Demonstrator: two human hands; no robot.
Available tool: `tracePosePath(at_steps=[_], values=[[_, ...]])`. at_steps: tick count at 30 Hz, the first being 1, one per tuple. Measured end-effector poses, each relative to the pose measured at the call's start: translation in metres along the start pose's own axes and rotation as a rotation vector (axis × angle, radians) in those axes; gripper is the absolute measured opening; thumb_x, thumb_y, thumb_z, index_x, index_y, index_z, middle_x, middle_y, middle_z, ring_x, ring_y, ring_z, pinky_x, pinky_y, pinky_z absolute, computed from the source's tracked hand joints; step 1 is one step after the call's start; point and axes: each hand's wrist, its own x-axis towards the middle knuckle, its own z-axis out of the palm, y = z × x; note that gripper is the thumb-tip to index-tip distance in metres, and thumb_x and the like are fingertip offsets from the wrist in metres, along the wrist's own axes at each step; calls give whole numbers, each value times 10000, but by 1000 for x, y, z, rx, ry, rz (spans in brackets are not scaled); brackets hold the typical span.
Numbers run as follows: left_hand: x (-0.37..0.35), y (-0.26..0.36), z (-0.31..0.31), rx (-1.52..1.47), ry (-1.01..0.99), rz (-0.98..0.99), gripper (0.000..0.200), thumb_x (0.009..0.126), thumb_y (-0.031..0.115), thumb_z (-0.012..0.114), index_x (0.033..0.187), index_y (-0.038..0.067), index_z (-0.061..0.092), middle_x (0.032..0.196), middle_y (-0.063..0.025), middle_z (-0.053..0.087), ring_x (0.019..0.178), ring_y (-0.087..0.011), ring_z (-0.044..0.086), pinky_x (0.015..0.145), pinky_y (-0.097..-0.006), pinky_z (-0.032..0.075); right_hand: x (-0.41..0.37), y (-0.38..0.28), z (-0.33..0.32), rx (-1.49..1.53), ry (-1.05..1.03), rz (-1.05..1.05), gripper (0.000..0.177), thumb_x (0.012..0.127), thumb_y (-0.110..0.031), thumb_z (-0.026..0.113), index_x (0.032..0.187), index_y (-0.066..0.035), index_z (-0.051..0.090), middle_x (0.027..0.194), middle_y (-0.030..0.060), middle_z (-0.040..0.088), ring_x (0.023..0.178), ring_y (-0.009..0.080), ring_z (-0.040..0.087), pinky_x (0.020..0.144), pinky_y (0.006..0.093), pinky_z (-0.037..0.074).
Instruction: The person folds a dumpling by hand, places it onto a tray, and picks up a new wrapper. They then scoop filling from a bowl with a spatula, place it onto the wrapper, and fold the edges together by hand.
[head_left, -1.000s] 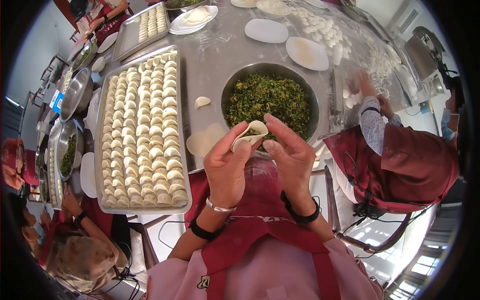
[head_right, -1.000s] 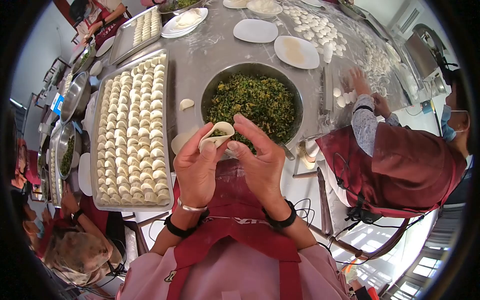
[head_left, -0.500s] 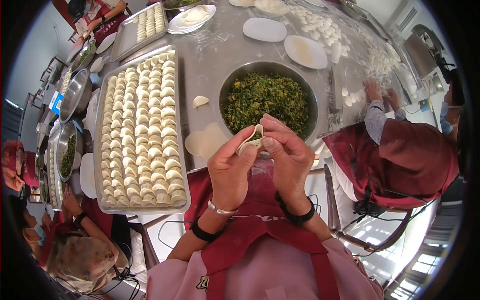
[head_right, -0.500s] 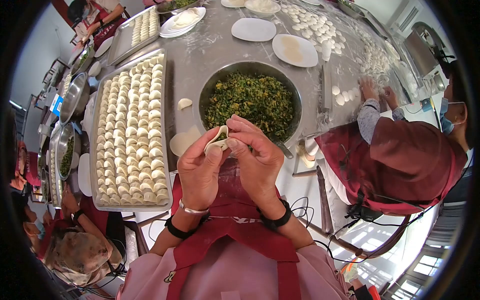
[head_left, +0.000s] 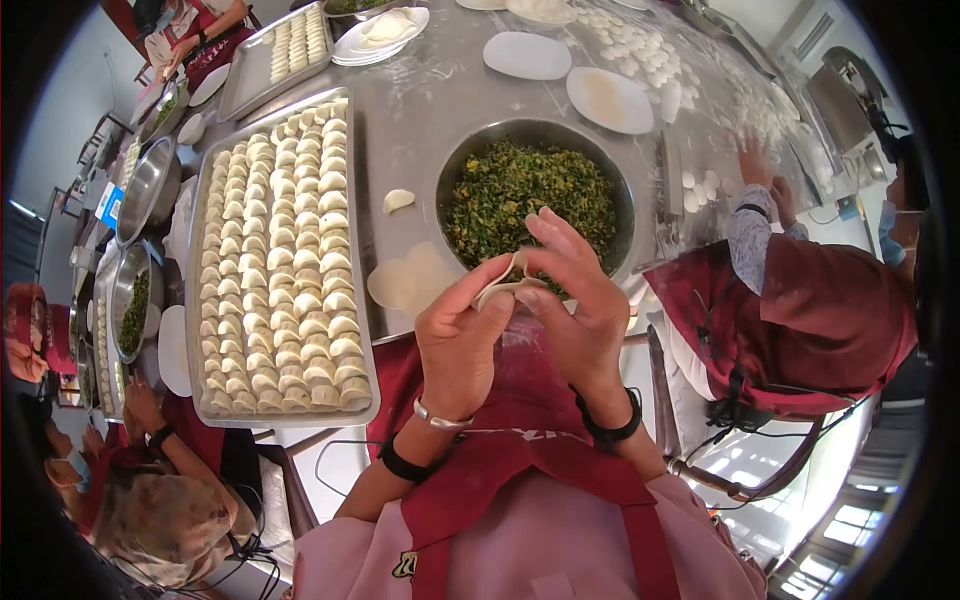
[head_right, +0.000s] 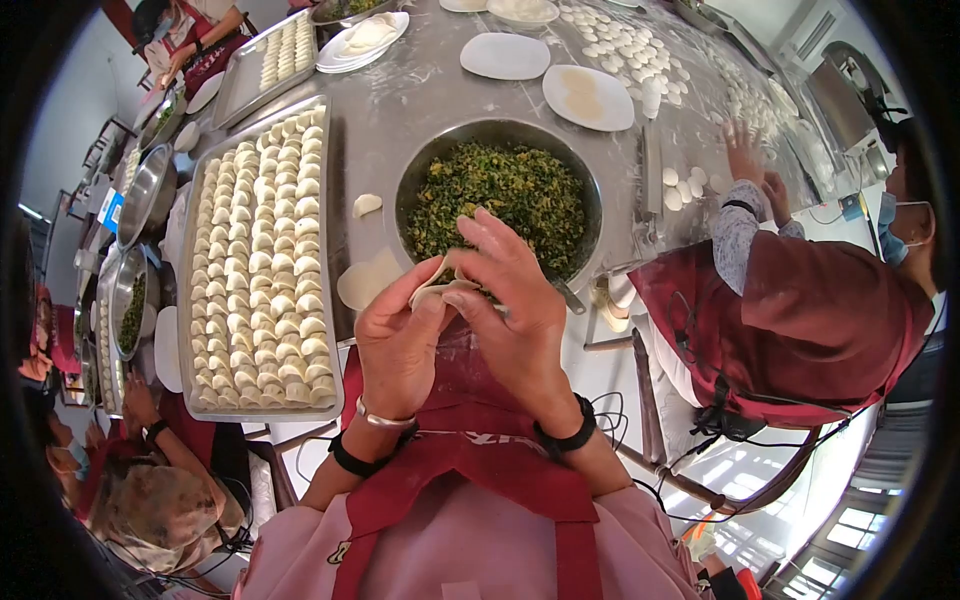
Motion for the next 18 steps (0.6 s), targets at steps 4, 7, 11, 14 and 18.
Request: tracePosePath(at_steps=[4, 7, 11, 14, 18], values=[[0, 2, -2, 27, -41, 13, 384, 1004, 54, 579, 1357, -84, 518, 1294, -183, 619, 1163, -235, 629, 1029, -368, 527, -4, 4, 5, 414, 28, 250, 312, 822, -4, 737, 1129, 32, 695, 1370, 209, 594, 1364, 339, 492, 1118, 407, 395], [0, 2, -2, 52, -44, 7, 383, 1007, 71, 581, 1352, -86, 522, 1296, -187, 618, 1157, -238, 631, 1024, -369, 532, -5, 6, 4, 544, 14, 290, 264, 839, 3, 726, 1099, 42, 698, 1363, 239, 588, 1375, 328, 477, 1131, 399, 374], [-2, 3, 0, 4, -2, -16, 378, 1004, 78, 589, 1341, -85, 532, 1293, -190, 618, 1152, -233, 632, 1015, -367, 539, -7, 6, 7, 481, 36, 229, 223, 834, 12, 722, 1056, 30, 709, 1307, 232, 631, 1356, 338, 498, 1120, 410, 388], [-3, 7, 3, 1, 21, -32, 362, 991, 45, 598, 1328, -80, 554, 1262, -170, 635, 1118, -193, 630, 971, -319, 533, -6, 3, 5, 279, 36, 172, 195, 814, 29, 731, 1007, 9, 719, 1240, 208, 675, 1316, 347, 538, 1080, 411, 432], [-4, 8, 0, 99, -3, -42, 348, 982, 18, 601, 1313, -82, 568, 1249, -164, 641, 1103, -191, 638, 952, -313, 545, -6, 2, 5, 271, 40, 80, 193, 789, 41, 747, 975, -6, 723, 1199, 182, 697, 1280, 337, 570, 1029, 403, 476]])
